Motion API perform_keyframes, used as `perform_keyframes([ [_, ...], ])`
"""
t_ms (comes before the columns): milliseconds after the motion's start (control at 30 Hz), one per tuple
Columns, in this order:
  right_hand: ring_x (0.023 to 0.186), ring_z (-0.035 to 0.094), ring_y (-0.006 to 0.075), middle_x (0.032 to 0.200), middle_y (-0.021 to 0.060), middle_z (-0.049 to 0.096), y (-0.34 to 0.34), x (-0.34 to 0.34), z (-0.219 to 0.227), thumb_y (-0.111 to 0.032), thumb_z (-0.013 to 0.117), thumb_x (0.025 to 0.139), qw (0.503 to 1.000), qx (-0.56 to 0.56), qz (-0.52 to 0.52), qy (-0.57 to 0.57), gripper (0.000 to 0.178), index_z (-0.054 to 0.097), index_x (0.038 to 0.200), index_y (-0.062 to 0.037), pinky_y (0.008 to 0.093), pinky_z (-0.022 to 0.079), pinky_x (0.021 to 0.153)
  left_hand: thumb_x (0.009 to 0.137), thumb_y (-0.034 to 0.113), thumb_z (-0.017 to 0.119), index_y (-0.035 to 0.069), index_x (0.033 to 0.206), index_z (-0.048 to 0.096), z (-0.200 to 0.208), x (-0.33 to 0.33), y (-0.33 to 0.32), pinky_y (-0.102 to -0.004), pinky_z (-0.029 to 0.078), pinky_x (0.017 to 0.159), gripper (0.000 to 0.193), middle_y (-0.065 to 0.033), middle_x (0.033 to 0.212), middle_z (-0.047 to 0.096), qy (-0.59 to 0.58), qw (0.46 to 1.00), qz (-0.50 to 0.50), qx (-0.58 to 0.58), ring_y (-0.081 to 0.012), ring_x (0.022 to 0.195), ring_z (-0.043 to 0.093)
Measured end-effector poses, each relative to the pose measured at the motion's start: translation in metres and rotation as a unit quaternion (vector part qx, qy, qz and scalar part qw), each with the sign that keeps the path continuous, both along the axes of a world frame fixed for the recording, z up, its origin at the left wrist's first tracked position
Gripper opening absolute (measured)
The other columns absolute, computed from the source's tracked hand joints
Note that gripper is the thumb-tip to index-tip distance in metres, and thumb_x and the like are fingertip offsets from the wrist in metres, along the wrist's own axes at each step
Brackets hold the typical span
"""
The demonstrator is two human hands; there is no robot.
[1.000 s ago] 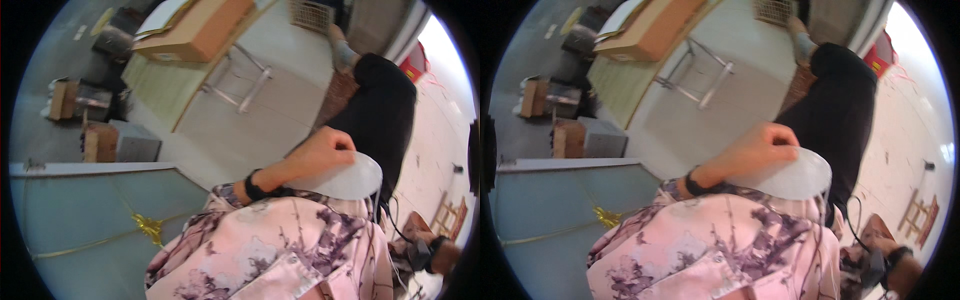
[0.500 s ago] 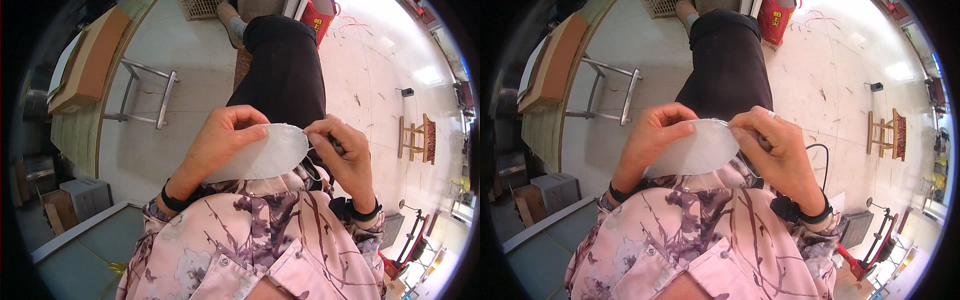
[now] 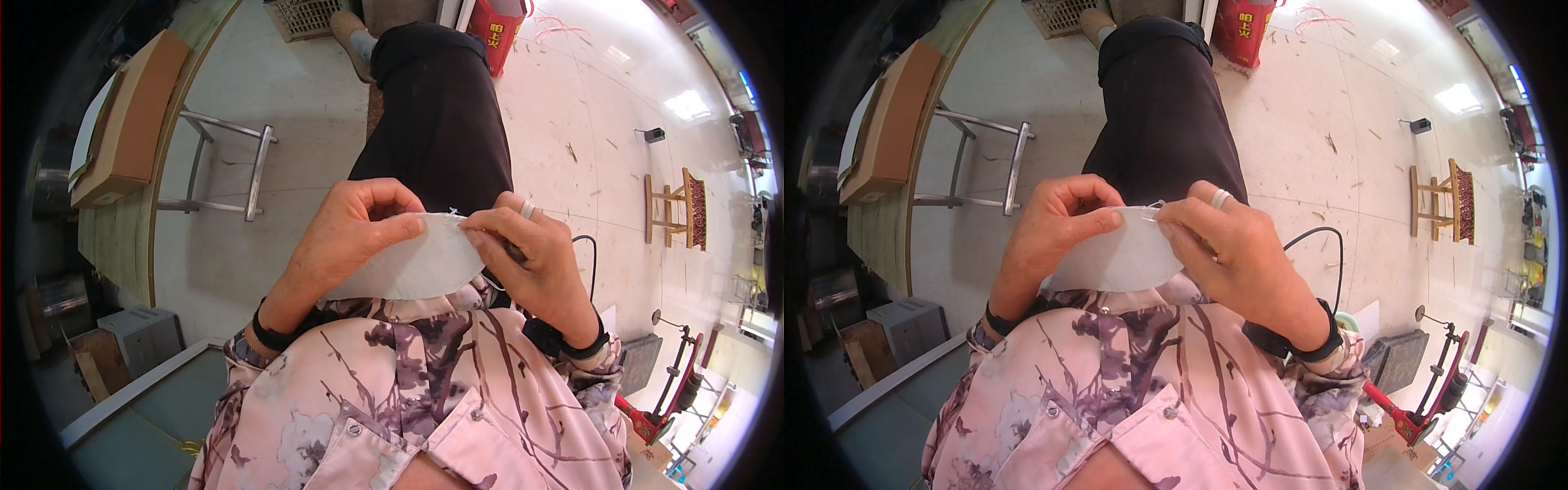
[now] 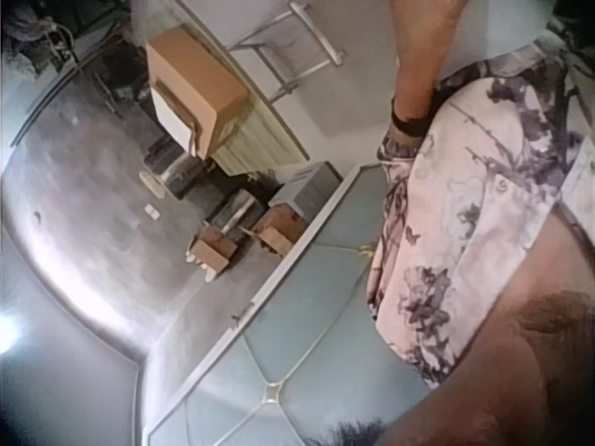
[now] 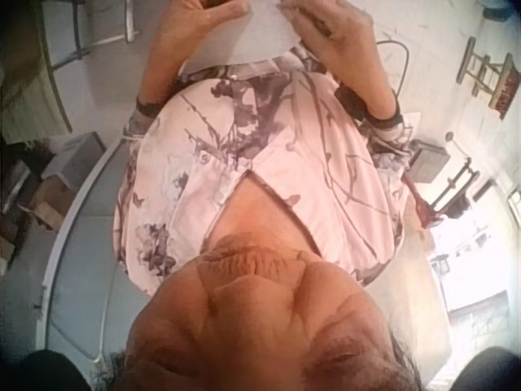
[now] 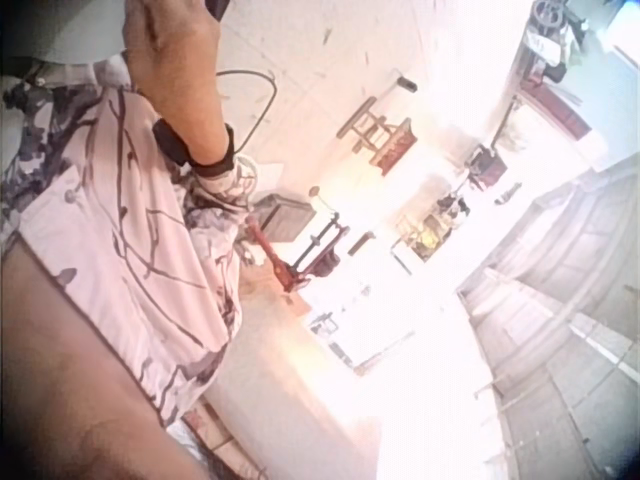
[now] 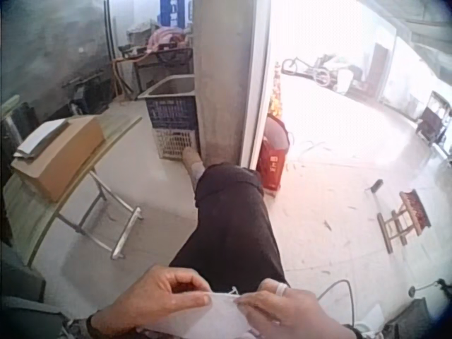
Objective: The person is hand sewing the edge of a white fabric piece with a needle and thread.
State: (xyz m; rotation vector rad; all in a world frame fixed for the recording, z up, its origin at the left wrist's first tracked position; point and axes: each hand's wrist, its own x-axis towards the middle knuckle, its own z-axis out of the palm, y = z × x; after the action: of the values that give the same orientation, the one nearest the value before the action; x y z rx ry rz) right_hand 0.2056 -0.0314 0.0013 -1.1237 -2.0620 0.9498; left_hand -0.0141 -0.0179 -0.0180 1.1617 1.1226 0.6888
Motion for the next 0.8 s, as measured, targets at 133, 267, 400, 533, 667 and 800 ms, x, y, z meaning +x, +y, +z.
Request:
perform_keyframes([
  [133, 0.054, 0.048, 0.0136, 0.067, 0.0070, 0.050, -0.0019, -0.0062, -0.0051, 0.003, 0.062, 0.079, 0.999, 0.029, -0.021, 0.033, 0.011, 0.064, 0.090, 0.0005, 0.0261, 0.037, 0.050, 0.080, 0.008, 0.066, 0.001, 0.084, 0.065, 0.0007, 0.0010, 0.0000, -0.0189, 0.043, 0.062, 0.008, 0.0017, 0.074, 0.061, -0.001, 1.000, -0.005, 0.006, -0.0042, 0.067, 0.054],
  [267, 0.054, 0.048, 0.0136, 0.067, 0.0071, 0.050, -0.0034, -0.0029, -0.0065, 0.003, 0.061, 0.080, 0.999, 0.034, -0.028, 0.030, 0.011, 0.063, 0.091, 0.0005, 0.0262, 0.037, 0.050, 0.079, 0.009, 0.067, 0.001, 0.085, 0.066, 0.0032, 0.0040, -0.0010, -0.0192, 0.043, 0.062, 0.010, 0.0010, 0.074, 0.062, 0.022, 0.999, -0.012, 0.022, -0.0049, 0.067, 0.054],
  [400, 0.054, 0.050, 0.0154, 0.067, 0.0078, 0.049, -0.0005, -0.0079, -0.0050, 0.003, 0.061, 0.080, 0.999, 0.035, -0.020, 0.009, 0.011, 0.063, 0.091, 0.0003, 0.0265, 0.038, 0.050, 0.079, 0.009, 0.067, 0.001, 0.085, 0.067, 0.0011, -0.0007, -0.0011, -0.0192, 0.044, 0.063, 0.010, 0.0009, 0.074, 0.062, 0.017, 1.000, 0.000, 0.009, -0.0051, 0.068, 0.054],
  [533, 0.055, 0.051, 0.0169, 0.068, 0.0083, 0.050, -0.0018, -0.0065, -0.0071, 0.003, 0.060, 0.081, 0.999, 0.026, -0.020, 0.030, 0.012, 0.063, 0.092, 0.0002, 0.0271, 0.038, 0.051, 0.079, 0.009, 0.067, 0.001, 0.085, 0.067, 0.0002, -0.0004, -0.0011, -0.0191, 0.044, 0.063, 0.010, 0.0005, 0.075, 0.063, 0.021, 1.000, -0.011, 0.019, -0.0050, 0.068, 0.055],
  [667, 0.056, 0.053, 0.0189, 0.070, 0.0088, 0.051, -0.0013, -0.0062, -0.0069, 0.002, 0.060, 0.082, 0.999, 0.025, -0.013, 0.016, 0.012, 0.062, 0.093, -0.0001, 0.0281, 0.039, 0.052, 0.078, 0.008, 0.067, 0.001, 0.084, 0.067, 0.0022, -0.0007, -0.0004, -0.0193, 0.044, 0.062, 0.010, 0.0005, 0.075, 0.063, 0.026, 1.000, -0.012, 0.008, -0.0049, 0.068, 0.055],
  [800, 0.056, 0.054, 0.0218, 0.072, 0.0102, 0.052, -0.0028, -0.0073, -0.0083, 0.001, 0.060, 0.082, 0.999, 0.031, -0.007, 0.001, 0.011, 0.061, 0.093, -0.0002, 0.0296, 0.040, 0.052, 0.077, 0.007, 0.066, 0.001, 0.083, 0.067, 0.0021, -0.0003, -0.0012, -0.0197, 0.044, 0.062, 0.008, 0.0003, 0.075, 0.063, 0.035, 0.999, -0.015, 0.020, -0.0048, 0.068, 0.055],
])
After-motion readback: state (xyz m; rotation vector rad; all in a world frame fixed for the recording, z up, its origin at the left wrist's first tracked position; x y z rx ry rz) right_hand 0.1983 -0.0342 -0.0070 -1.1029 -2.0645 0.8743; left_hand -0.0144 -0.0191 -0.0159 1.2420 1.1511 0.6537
